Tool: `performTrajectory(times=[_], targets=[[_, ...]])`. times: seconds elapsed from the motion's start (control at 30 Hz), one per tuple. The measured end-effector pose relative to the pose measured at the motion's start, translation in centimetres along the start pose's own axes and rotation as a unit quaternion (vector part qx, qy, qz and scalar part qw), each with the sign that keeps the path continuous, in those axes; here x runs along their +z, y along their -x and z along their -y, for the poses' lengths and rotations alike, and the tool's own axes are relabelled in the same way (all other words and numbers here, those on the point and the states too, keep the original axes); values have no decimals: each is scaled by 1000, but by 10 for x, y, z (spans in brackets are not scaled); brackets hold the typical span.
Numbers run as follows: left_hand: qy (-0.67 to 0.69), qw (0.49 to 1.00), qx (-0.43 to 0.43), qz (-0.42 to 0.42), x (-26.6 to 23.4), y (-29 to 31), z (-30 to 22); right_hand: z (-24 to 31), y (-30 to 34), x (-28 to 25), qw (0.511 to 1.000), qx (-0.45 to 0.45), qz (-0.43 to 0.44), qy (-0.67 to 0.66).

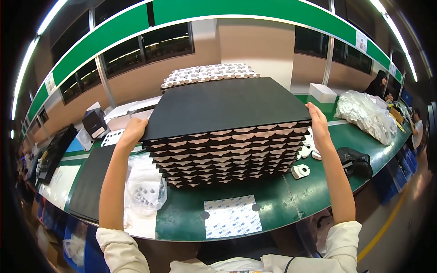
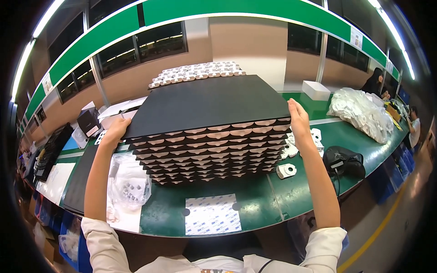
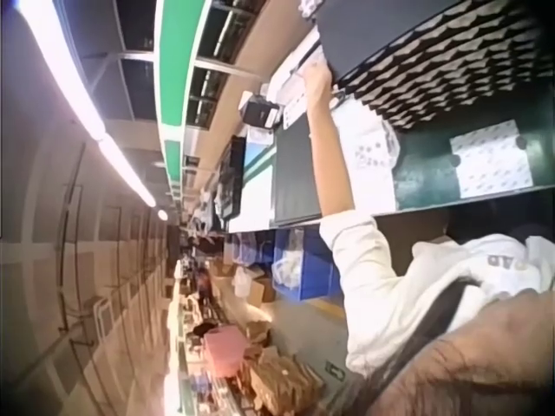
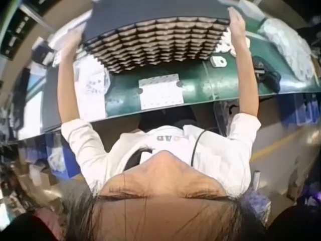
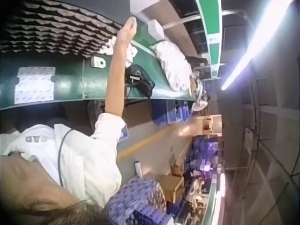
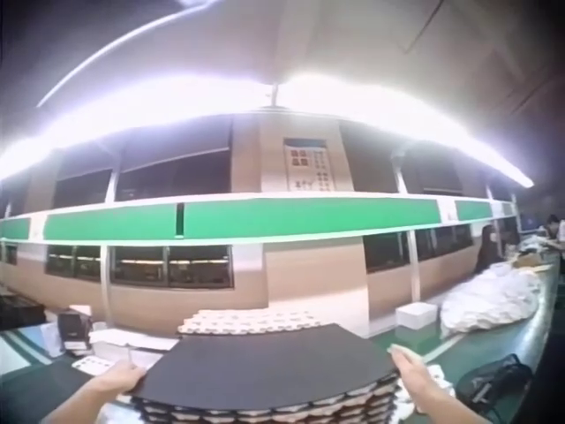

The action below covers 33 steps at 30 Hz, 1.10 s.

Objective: Manually assembling and applying labels to small white components at a factory workstation.

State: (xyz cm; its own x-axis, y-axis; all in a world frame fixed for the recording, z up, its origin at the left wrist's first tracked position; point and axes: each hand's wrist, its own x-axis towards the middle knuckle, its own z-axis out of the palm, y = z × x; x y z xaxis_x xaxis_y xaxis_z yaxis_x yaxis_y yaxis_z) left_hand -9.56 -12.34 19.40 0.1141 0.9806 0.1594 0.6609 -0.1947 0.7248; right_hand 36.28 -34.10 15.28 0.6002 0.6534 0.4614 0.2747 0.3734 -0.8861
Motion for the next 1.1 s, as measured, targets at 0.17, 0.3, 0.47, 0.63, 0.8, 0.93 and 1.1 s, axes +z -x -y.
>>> performTrajectory(times=[0.17,0.3,0.47,0.63,0.8,0.93,1.1], targets=[[42,999,-20,5,1,7,-3,3,1,2,1000,7,16,5],[55,997,-51,-19,-5,-5,12,-2,-2,-2,1000,-7,7,-23],[382,921,-31,-70,-43,13,55,-20,15,-48,991,-80,-103,-32],[690,705,-164,31,-5,72,123,-117,84,-79,938,49,91,331],[761,569,-264,166,63,156,100,-117,146,-49,914,10,131,385],[767,475,-330,277,119,172,93,-107,169,-41,898,-27,106,427],[685,539,-361,332,172,152,60,-69,186,-35,802,-85,141,574]])
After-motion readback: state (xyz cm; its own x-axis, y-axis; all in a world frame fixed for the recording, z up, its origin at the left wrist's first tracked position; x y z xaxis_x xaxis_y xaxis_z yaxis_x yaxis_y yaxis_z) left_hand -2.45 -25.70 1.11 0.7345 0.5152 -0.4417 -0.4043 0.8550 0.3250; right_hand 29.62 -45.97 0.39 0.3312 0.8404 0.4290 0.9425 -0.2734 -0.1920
